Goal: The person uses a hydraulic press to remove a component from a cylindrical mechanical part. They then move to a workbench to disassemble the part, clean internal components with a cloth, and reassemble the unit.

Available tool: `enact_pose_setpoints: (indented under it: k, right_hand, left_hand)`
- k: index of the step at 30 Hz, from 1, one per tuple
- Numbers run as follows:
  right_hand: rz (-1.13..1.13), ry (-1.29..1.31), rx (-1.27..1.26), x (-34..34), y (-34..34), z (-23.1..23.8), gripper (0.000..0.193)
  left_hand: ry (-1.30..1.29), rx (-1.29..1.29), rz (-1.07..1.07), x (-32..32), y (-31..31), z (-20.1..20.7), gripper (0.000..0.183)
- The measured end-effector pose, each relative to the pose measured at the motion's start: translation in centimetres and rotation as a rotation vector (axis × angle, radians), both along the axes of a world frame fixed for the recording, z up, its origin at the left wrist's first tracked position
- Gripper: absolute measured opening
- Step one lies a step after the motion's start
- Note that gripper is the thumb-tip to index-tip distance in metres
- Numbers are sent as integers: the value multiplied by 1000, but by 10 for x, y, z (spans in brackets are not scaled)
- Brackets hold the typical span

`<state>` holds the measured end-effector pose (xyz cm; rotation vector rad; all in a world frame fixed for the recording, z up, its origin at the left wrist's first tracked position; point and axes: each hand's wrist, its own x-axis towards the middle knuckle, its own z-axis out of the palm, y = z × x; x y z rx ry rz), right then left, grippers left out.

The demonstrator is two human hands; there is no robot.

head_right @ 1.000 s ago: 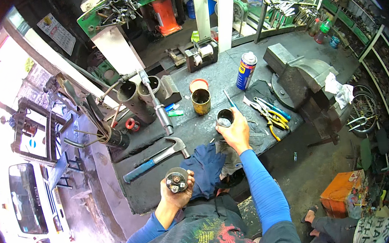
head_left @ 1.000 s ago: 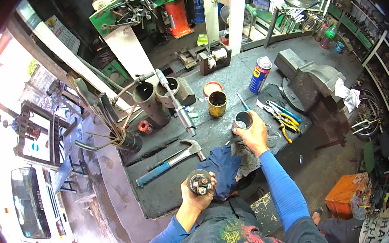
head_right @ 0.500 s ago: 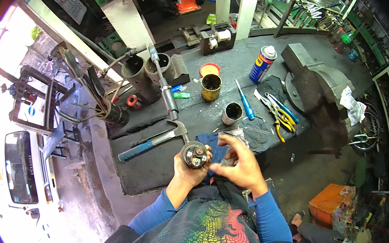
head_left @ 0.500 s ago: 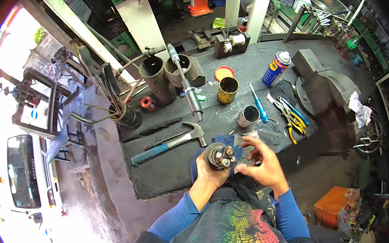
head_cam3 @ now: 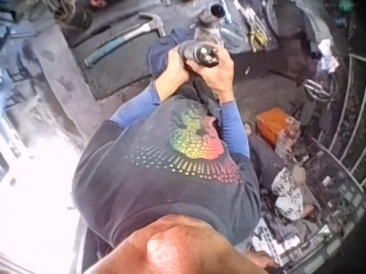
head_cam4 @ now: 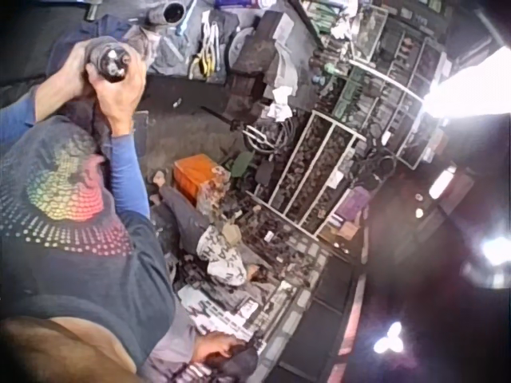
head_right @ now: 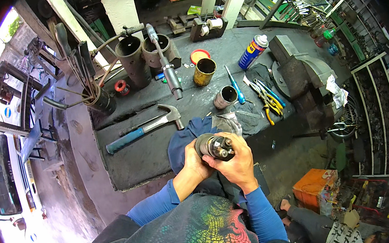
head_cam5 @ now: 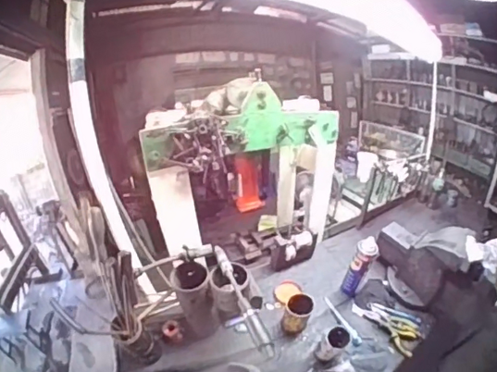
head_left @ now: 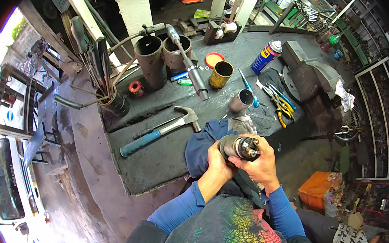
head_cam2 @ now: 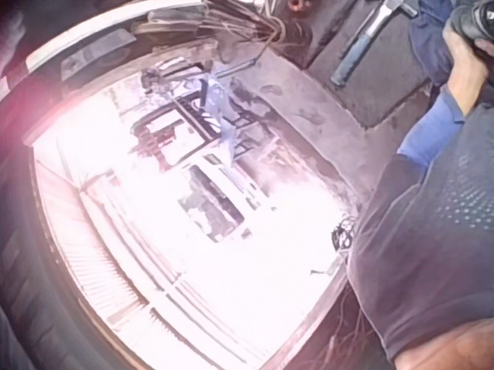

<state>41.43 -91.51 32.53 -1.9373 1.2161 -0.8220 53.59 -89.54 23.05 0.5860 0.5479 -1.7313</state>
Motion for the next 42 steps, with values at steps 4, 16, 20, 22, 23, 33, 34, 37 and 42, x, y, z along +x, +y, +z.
enact_pose_setpoints:
  k: [4, 16, 20, 22, 23, 33, 34, 37, 42]
  right_hand:
    - [-67, -47, 72, -7, 11, 1, 64]
    - [80, -144, 71, -19, -35, -7, 66]
    - [142, -171, 82, -30, -68, -8, 67]
    - [181, -135, 57, -39, -87, -8, 66]
    - [188, -147, 77, -43, -94, -9, 66]
    - [270, -108, 60, -51, -125, -3, 63]
    - [280, -123, 48, -49, -125, -5, 63]
    - [272, -125, 63, -48, -126, -6, 62]
    - [257, -162, 213, -46, -125, -5, 60]
  left_hand:
    - [-68, 46, -62, 2, 7, 15, 37]
    - [3, 29, 43, -13, -23, 14, 34]
    - [20, -46, 99, -24, -46, 4, 36]
    - [-41, -10, 119, -34, -55, 5, 37]
    - [-69, 8, 125, -38, -59, 5, 37]
    - [-82, 43, 219, -58, -81, -21, 37]
    - [-70, 37, 207, -56, -79, -25, 37]
    - [-127, -27, 169, -48, -76, -24, 35]
    - [-201, -55, 66, -36, -60, -5, 33]
